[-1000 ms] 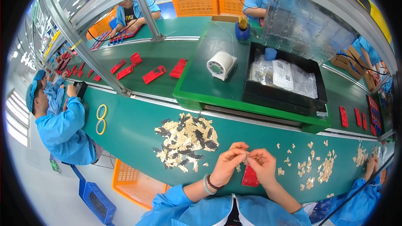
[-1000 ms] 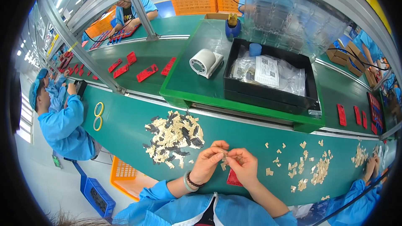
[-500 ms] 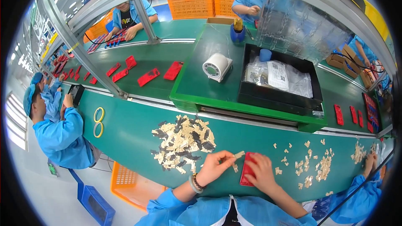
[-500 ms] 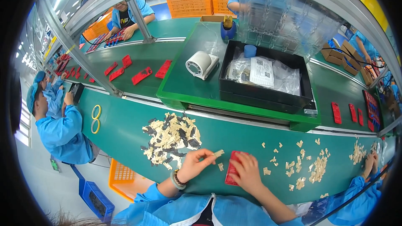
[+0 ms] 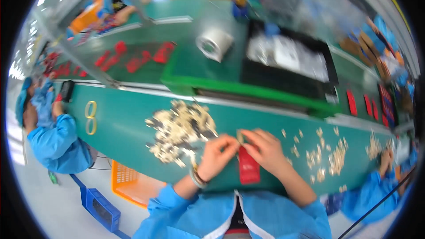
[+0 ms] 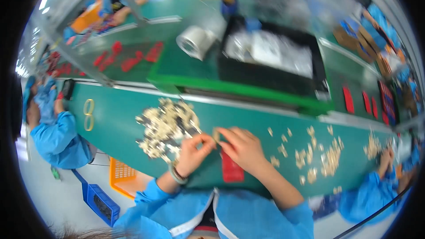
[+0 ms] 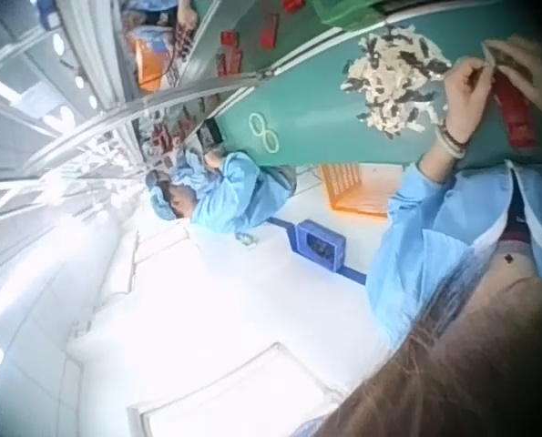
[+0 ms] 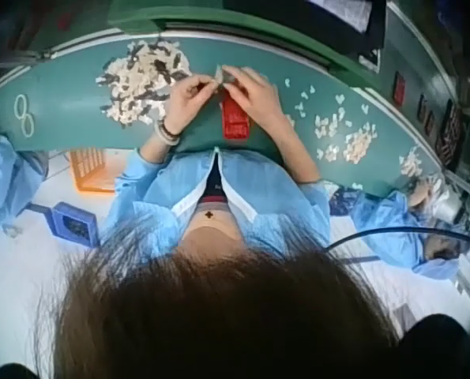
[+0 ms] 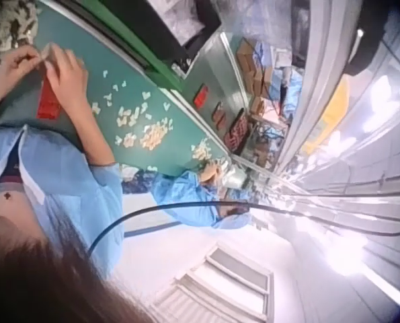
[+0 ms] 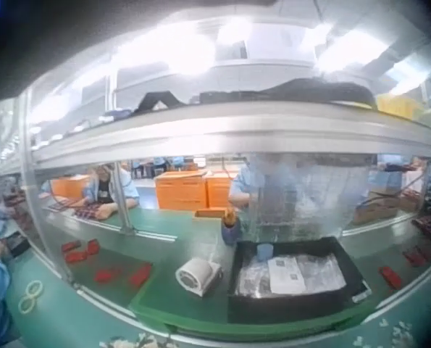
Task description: The person assembles small electronic components by hand, placing metal contacts into red plastic housings on an assembly line.
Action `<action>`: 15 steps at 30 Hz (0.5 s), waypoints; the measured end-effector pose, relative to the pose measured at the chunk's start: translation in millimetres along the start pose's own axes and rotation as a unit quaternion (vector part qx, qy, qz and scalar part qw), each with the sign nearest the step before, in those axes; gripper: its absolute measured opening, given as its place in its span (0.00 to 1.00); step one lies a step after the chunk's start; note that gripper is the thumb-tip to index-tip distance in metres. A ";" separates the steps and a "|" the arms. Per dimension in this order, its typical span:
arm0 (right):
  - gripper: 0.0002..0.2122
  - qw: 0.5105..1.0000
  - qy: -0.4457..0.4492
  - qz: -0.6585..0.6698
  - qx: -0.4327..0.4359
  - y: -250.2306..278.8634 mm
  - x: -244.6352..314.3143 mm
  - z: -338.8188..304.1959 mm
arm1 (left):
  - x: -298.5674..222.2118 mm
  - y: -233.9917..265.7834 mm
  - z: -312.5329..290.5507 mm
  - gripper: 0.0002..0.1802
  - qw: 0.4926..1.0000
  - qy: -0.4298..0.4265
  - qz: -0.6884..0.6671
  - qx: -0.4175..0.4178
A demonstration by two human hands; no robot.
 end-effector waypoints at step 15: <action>0.17 0.998 -0.012 0.033 0.044 -5.7 38.6 30.4 | -7.3 18.1 -8.8 0.02 0.985 -0.089 -0.139 -0.040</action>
Point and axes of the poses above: each hand's wrist, its own z-axis towards the middle knuckle, its own y-axis out of the back of the hand, x = y × z, the point moved 5 cm from there along z, towards the middle knuckle
